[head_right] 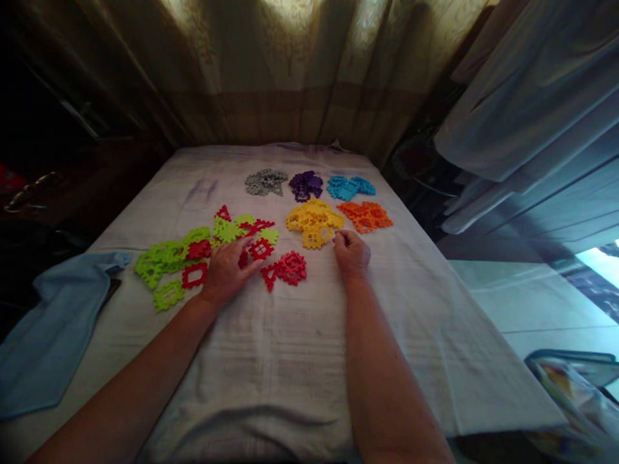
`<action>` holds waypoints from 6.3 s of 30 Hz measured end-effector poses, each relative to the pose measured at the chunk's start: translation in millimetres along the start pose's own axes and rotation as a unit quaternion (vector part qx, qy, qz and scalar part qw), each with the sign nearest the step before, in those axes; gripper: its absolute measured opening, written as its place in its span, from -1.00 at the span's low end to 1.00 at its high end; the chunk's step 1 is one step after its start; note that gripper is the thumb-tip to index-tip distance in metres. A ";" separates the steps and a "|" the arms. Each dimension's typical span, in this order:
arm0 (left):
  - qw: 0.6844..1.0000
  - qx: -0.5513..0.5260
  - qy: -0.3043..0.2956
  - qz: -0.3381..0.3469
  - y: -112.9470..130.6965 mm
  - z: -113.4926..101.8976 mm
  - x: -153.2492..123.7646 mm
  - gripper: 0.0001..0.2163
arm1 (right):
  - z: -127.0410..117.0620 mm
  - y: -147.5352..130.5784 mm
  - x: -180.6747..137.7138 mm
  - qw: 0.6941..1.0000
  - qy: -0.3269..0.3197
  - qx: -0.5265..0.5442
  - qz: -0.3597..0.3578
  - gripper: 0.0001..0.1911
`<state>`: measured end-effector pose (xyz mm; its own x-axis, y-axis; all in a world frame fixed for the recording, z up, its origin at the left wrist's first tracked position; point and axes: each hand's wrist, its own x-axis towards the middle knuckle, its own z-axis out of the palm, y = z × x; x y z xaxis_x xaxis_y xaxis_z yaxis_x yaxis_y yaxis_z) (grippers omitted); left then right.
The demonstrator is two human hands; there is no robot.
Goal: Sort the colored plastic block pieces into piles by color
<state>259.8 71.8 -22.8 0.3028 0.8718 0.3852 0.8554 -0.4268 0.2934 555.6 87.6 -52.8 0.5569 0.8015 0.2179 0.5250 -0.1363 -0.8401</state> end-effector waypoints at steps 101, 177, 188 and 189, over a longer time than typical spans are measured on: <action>0.988 0.118 -0.097 -0.010 -73.4 -75.9 -49.6 -0.77 | -0.1 6.1 -0.3 0.998 -0.007 -0.043 -0.040 -0.70; 0.991 -0.056 -0.088 0.080 39.3 -18.7 8.7 -0.65 | 1.6 4.0 1.2 0.997 -0.027 -0.063 -0.024 -0.71; 0.989 -0.083 -0.092 0.078 48.3 6.5 16.7 -0.61 | 2.6 7.1 3.9 0.997 -0.032 -0.068 -0.034 -0.71; 0.990 -0.086 -0.086 0.077 43.1 5.8 15.7 -0.64 | 2.3 5.8 3.5 0.996 -0.033 -0.071 -0.031 -0.71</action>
<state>303.8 68.5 -9.2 0.5034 0.8151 0.2868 0.7138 -0.5793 0.3935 559.1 91.0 -58.1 0.4793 0.8469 0.2302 0.6461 -0.1629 -0.7457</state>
